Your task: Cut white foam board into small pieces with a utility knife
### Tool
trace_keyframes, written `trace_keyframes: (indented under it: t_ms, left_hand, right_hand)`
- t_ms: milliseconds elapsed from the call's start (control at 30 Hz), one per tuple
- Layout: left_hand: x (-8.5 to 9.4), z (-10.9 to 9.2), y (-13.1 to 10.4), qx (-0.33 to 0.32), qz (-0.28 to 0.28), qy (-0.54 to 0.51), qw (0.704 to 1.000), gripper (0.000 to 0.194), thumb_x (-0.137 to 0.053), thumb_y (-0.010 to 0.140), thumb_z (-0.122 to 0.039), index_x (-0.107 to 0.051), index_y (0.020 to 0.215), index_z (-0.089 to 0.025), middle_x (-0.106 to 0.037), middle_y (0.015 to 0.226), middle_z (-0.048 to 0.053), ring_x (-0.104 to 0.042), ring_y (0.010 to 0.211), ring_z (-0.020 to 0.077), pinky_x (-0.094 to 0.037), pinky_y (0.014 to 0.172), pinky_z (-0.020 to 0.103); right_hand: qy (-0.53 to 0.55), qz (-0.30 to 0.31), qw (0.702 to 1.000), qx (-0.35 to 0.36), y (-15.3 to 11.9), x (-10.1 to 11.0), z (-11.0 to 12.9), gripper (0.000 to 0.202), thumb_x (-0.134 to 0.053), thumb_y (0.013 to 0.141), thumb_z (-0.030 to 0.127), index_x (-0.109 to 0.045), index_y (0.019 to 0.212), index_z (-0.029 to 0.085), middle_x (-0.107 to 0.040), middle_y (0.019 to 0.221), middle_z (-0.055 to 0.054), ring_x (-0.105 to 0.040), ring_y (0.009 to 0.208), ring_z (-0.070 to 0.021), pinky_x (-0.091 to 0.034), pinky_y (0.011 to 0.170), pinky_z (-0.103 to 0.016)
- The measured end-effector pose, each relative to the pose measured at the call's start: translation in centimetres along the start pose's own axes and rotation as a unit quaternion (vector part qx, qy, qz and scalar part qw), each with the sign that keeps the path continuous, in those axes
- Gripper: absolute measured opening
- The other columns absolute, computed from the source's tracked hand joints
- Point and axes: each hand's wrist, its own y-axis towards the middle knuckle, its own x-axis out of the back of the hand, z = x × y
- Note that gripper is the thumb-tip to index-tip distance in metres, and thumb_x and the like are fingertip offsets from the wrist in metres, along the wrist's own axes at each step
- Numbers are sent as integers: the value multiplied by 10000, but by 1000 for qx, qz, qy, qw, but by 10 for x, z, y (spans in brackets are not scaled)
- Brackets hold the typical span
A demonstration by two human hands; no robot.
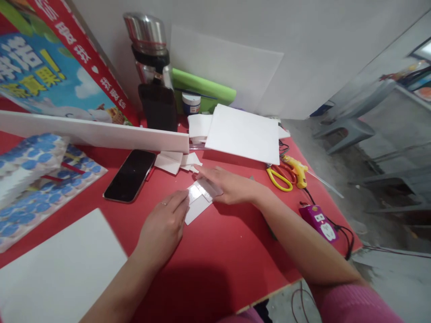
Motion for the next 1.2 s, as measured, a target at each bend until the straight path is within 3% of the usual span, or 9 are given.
trace_keyframes:
  t_ms: [67, 167, 300, 433, 533, 700, 900, 1033, 1200]
  left_hand:
    - [-1, 0, 0, 1, -4, -3, 1000, 331, -475, 1011, -63, -679, 1263, -131, -749, 1242, 158, -737, 1072, 318, -638, 924, 456]
    - [-2, 0, -1, 2, -6, 1, 1000, 322, -482, 1003, -60, -678, 1251, -118, -749, 1240, 163, -735, 1070, 324, -639, 905, 448]
    - [-3, 1, -4, -4, -1, 5, 1000, 341, -486, 979, -39, -677, 1257, -95, -740, 1269, 179, -724, 1102, 330, -634, 933, 458]
    - [-5, 2, -5, -8, 0, 5, 1000, 359, -489, 964, -28, -684, 1263, -75, -733, 1286, 196, -720, 1127, 340, -623, 972, 478]
    - [-6, 2, -5, -4, 1, 1, 1000, 362, -483, 983, -46, -684, 1281, -96, -738, 1281, 184, -726, 1121, 331, -623, 978, 477]
    - [-5, 1, -5, 0, -2, 2, 1000, 359, -474, 988, -43, -672, 1282, -103, -744, 1273, 175, -726, 1109, 323, -634, 952, 465]
    - [-4, 1, -5, 5, 8, -3, 1000, 374, -483, 971, -30, -662, 1290, -103, -735, 1295, 170, -717, 1126, 326, -637, 950, 463]
    - [-3, 1, -3, 2, 2, -3, 1000, 356, -482, 983, -36, -665, 1284, -85, -738, 1271, 180, -719, 1114, 329, -633, 945, 460]
    - [-3, 1, -4, -4, -5, -4, 1000, 352, -480, 973, -15, -669, 1264, -77, -739, 1262, 173, -715, 1103, 319, -632, 934, 438]
  right_hand:
    - [-14, -1, 1000, -6, -2, 0, 1, 916, -685, 928, 184, -239, 1728, 229, -583, 1587, -93, -552, 1399, -280, -483, 1160, -449]
    - [-50, -24, 998, -19, -10, -2, 1, 800, -748, 927, 230, -422, 1655, 280, -611, 1543, -97, -555, 1405, -288, -465, 1177, -482]
    - [-55, -126, 981, -140, -18, -17, 0, 573, -832, 912, 380, -659, 1433, 216, -644, 1393, -152, -641, 1251, -309, -559, 1046, -471]
    - [-34, -224, 941, -252, -9, -39, 7, 368, -778, 961, 388, -713, 1262, 187, -586, 1358, -180, -697, 1005, -268, -603, 920, -463]
    - [-24, -221, 938, -268, -1, -47, 18, 312, -749, 981, 422, -708, 1148, 161, -574, 1333, -197, -700, 960, -271, -611, 884, -469]
    - [-41, -181, 948, -260, -7, -44, 28, 391, -774, 958, 367, -659, 1276, 171, -562, 1394, -203, -682, 1169, -342, -596, 977, -507]
    - [-72, -165, 961, -211, -7, -30, 20, 483, -667, 993, 185, -569, 1466, 172, -484, 1567, -203, -672, 1216, -320, -607, 968, -481]
    - [-93, -89, 984, -120, 3, -20, 10, 393, -523, 1029, 76, -647, 1387, 177, -615, 1445, -169, -638, 1267, -295, -576, 994, -440]
    - [-55, -68, 995, -45, 4, -12, -4, 312, -488, 1088, 149, -716, 1292, 210, -683, 1340, -121, -638, 1212, -248, -541, 994, -391]
